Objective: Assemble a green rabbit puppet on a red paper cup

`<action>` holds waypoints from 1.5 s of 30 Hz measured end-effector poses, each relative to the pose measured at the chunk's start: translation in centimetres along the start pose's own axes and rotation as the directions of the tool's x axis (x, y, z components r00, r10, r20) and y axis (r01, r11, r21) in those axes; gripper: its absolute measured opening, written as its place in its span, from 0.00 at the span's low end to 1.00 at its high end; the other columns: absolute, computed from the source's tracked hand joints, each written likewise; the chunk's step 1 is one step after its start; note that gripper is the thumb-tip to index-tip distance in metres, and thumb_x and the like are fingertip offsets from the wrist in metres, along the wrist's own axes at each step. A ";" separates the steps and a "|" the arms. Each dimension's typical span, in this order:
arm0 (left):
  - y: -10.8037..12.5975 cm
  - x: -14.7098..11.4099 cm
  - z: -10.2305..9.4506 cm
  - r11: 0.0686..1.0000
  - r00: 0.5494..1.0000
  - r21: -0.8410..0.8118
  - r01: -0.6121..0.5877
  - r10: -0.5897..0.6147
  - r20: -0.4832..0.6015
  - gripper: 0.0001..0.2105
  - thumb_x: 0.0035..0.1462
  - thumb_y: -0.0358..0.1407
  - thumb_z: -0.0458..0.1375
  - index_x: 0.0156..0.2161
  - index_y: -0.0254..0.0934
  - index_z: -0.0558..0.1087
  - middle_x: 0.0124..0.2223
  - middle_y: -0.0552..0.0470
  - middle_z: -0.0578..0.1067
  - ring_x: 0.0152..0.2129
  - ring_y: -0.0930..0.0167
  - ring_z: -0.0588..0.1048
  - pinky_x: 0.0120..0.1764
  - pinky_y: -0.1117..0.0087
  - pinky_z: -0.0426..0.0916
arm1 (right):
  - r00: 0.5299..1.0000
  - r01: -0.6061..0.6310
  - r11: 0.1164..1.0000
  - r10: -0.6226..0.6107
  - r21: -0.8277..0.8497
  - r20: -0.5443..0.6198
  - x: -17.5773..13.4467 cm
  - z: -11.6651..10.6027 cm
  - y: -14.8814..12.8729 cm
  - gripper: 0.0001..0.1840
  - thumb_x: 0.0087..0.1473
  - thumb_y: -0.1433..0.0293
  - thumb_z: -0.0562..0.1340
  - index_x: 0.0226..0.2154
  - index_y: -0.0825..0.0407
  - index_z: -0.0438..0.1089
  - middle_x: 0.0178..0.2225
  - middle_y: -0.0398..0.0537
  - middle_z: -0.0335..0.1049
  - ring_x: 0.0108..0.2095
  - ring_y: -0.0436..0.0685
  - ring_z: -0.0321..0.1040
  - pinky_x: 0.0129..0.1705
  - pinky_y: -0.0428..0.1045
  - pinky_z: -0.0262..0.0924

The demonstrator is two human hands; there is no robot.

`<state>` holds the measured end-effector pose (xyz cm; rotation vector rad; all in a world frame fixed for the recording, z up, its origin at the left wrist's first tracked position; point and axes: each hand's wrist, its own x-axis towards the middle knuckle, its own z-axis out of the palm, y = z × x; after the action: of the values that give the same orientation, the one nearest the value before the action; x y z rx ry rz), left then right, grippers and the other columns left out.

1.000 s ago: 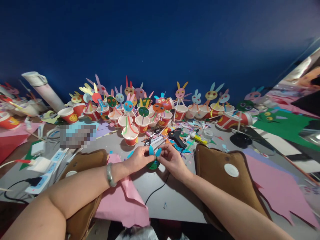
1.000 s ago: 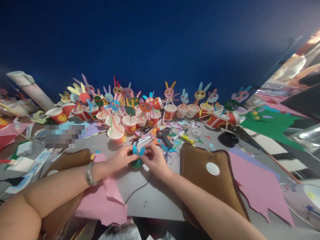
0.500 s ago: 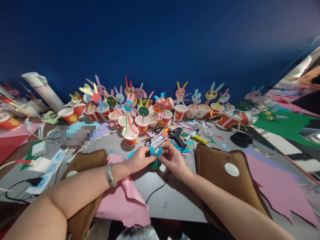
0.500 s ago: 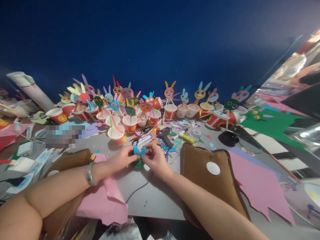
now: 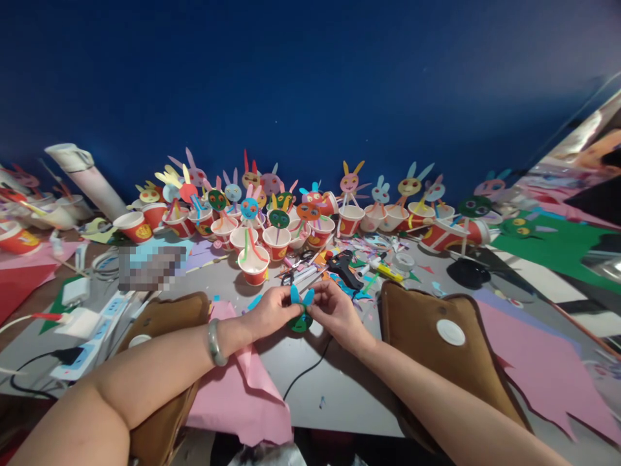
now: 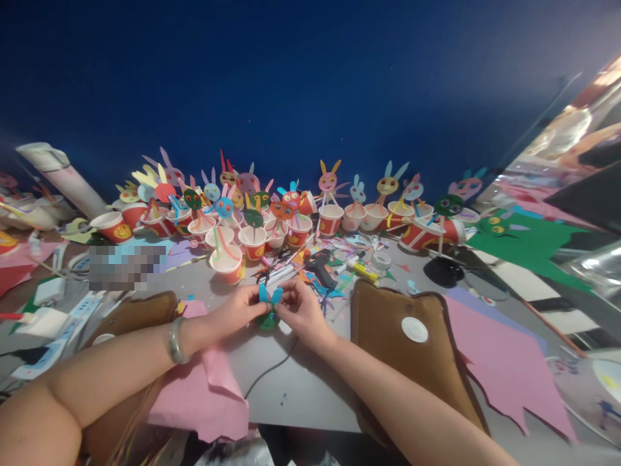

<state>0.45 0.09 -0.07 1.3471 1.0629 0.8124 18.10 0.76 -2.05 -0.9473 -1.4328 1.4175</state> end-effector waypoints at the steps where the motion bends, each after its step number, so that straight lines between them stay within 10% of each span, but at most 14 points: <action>1: 0.0 0.0 0.0 1.000 1.000 -0.003 0.000 0.000 -0.002 0.08 0.48 0.35 0.58 0.33 0.31 0.73 0.28 0.54 0.71 0.24 0.76 0.65 0.28 0.76 0.61 | 1.000 -0.001 1.000 0.001 -0.001 -0.004 0.0 0.0 0.0 0.20 0.46 0.63 0.71 0.37 0.50 0.64 0.26 0.38 0.66 0.26 0.48 0.63 0.28 0.45 0.58; 45: -0.2 -0.2 -0.3 0.999 0.999 0.054 0.005 -0.002 -0.049 0.06 0.49 0.34 0.60 0.31 0.32 0.71 0.27 0.55 0.71 0.23 0.77 0.67 0.28 0.75 0.63 | 1.000 -0.004 0.999 0.003 -0.046 -0.009 -0.2 -0.2 0.1 0.19 0.47 0.63 0.71 0.37 0.49 0.64 0.26 0.39 0.69 0.26 0.50 0.66 0.29 0.47 0.62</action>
<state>0.07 -0.03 -0.19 1.3760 1.1322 0.8229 18.29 0.65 -2.15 -0.9848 -1.4635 1.3857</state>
